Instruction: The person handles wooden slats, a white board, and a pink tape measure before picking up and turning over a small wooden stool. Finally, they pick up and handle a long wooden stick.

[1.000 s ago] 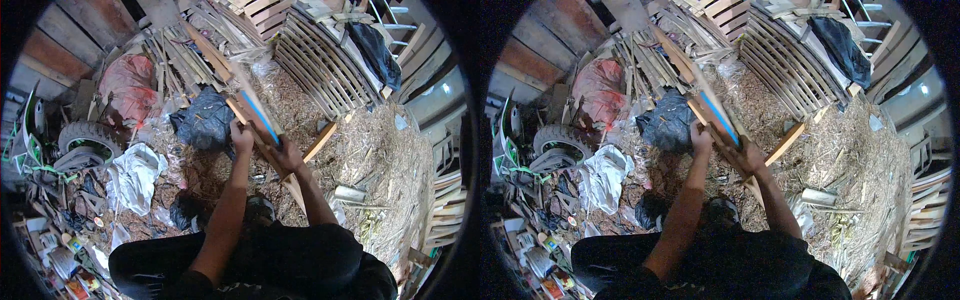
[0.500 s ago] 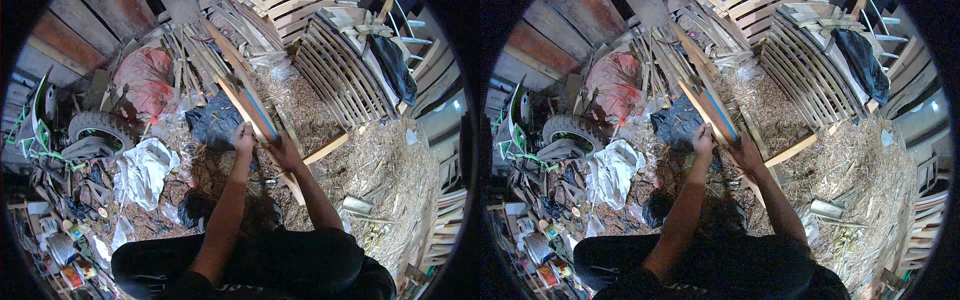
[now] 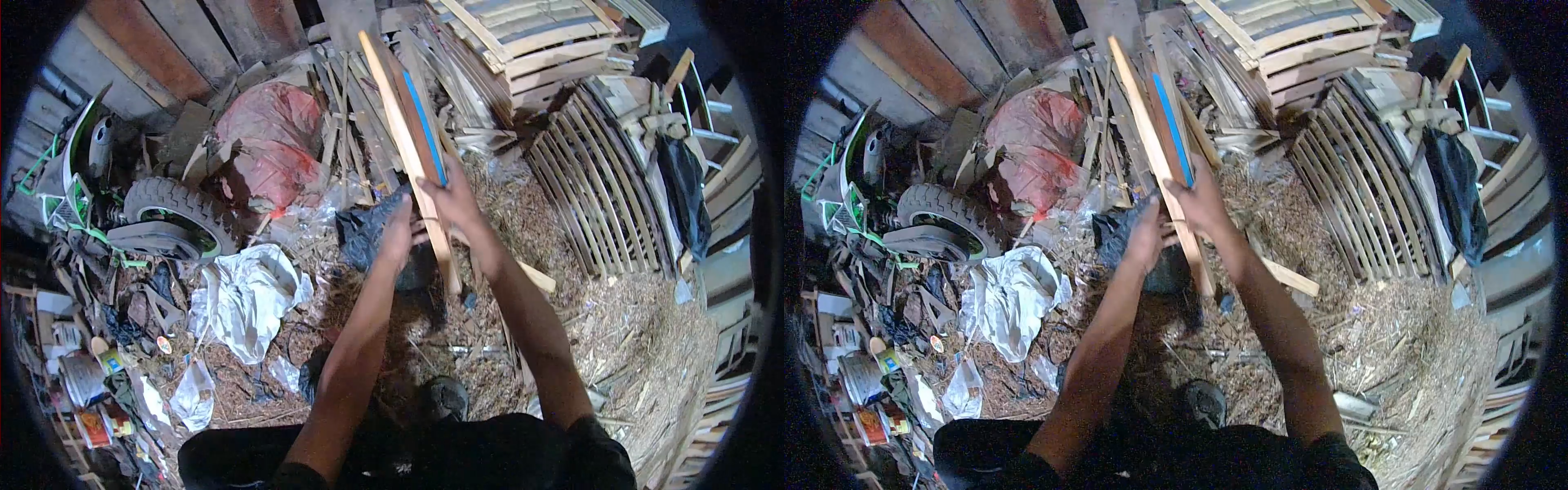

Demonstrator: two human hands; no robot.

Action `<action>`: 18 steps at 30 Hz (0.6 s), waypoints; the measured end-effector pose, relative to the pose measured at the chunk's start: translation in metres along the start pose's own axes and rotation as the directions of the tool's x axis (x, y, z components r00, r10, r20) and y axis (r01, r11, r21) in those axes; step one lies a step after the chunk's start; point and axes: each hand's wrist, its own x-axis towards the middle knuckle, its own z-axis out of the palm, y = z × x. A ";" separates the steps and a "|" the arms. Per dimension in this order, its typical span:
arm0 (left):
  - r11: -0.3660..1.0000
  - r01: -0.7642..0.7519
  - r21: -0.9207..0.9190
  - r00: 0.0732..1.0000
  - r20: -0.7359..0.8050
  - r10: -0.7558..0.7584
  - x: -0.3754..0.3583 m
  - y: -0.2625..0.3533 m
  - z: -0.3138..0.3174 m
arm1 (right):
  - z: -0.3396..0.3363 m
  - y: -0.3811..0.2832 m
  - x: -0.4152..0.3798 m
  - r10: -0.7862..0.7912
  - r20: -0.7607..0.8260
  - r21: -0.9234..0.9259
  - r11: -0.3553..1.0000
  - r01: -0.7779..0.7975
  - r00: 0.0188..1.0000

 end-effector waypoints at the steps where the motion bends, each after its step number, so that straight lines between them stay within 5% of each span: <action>1: 0.997 -0.041 -0.070 0.992 0.117 0.050 0.014 -0.009 -0.010 | 0.007 0.005 0.026 -0.039 0.023 -0.005 0.999 0.039 0.999; 3: 0.986 -0.166 -0.031 0.983 0.074 0.168 0.031 -0.001 -0.011 | 0.025 0.015 0.069 -0.087 0.052 -0.003 0.996 0.087 0.995; 5: 0.955 -0.296 0.028 0.955 0.015 0.296 0.044 0.020 -0.010 | 0.039 0.028 0.100 0.043 0.172 0.213 0.974 -0.080 0.984; 10: 0.924 -0.254 0.285 0.961 -0.036 0.275 0.134 0.066 -0.027 | 0.041 0.031 0.137 -0.001 0.226 0.150 0.988 -0.034 0.974; 11: 0.910 -0.312 0.272 0.923 -0.141 0.358 0.143 0.071 -0.020 | 0.040 0.025 0.140 0.035 0.220 0.064 0.997 -0.051 0.975; 13: 0.691 -0.494 0.528 0.768 -0.107 0.631 0.200 0.068 -0.032 | 0.042 0.034 0.150 0.099 0.177 -0.084 0.993 -0.086 0.979; 14: 0.774 -0.446 0.449 0.830 -0.115 0.546 0.203 0.078 -0.030 | 0.046 0.037 0.151 0.001 0.044 -0.142 0.990 0.005 0.999; 15: 0.744 -0.292 0.601 0.871 -0.155 0.466 0.150 0.115 -0.007 | 0.044 0.042 0.159 -0.003 0.043 -0.126 0.992 0.009 0.999; 16: 0.843 -0.436 0.314 0.860 -0.132 0.494 0.183 0.104 -0.016 | 0.040 0.044 0.164 -0.012 0.040 -0.112 0.994 0.017 0.999; 18: 0.876 -0.477 0.074 0.873 -0.078 0.482 0.194 0.104 -0.014 | 0.036 0.045 0.160 -0.046 0.037 -0.115 0.992 0.050 0.998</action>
